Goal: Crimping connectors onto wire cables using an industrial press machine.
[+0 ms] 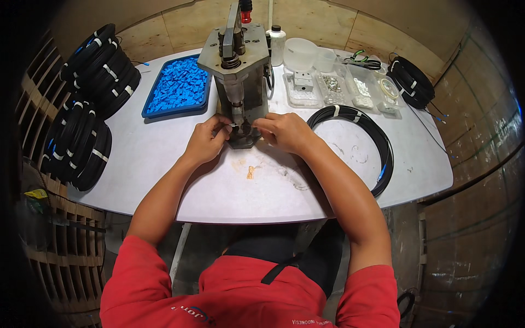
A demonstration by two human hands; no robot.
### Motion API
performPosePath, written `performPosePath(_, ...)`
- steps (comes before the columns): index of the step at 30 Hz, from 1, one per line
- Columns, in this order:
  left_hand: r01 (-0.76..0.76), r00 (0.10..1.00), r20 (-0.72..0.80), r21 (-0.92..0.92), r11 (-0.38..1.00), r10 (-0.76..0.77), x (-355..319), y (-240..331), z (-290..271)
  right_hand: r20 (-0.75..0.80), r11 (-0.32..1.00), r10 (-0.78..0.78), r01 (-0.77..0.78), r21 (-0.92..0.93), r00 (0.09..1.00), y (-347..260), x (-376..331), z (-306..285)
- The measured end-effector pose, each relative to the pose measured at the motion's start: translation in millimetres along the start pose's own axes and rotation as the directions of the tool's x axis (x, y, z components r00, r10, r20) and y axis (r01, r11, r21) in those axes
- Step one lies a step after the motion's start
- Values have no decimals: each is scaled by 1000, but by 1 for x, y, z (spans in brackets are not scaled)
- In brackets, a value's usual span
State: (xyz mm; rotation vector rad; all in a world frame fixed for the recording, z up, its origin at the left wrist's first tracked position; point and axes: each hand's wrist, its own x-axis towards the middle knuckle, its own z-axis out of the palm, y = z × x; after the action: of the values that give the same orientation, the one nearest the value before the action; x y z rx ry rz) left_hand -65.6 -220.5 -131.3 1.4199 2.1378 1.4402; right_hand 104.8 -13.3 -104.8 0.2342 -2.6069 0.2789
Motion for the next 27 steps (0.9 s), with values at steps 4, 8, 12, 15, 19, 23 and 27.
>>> performPosePath(4, 11, 1000, 2, -8, 1000, -11, 0, 1, 0, 7, 1000, 5, -5, -7, 1000, 0, 0, 0)
performPosePath(8, 16, 1000, 4, -8, 1000, -16, 0, 1, 0, 1, 1000, 1, -1, 1, 1000, 2, -1, 1)
performPosePath(12, 0, 1000, -8, -11, 1000, 0, 0, 0, 0, 2, 1000, -1, 1, 2, 1000, 2, 0, 2)
performPosePath(15, 9, 1000, 1, -1, 1000, -9, 0, 3, 1, -4, 1000, -1, 1, 1, 1000, 3, -1, 1)
performPosePath(19, 5, 1000, -4, -8, 1000, -5, 0, 1, 0, -5, 1000, -3, 3, -4, 1000, 1, 0, 1)
performPosePath(23, 9, 1000, 1, -19, 1000, -9, 0, 1, 0, 3, 1000, 1, -1, -5, 1000, 1, 0, 0)
performPosePath(27, 21, 1000, 8, -27, 999, -21, 0, 3, 0, -4, 1000, 5, -5, 2, 1000, 1, -1, 2)
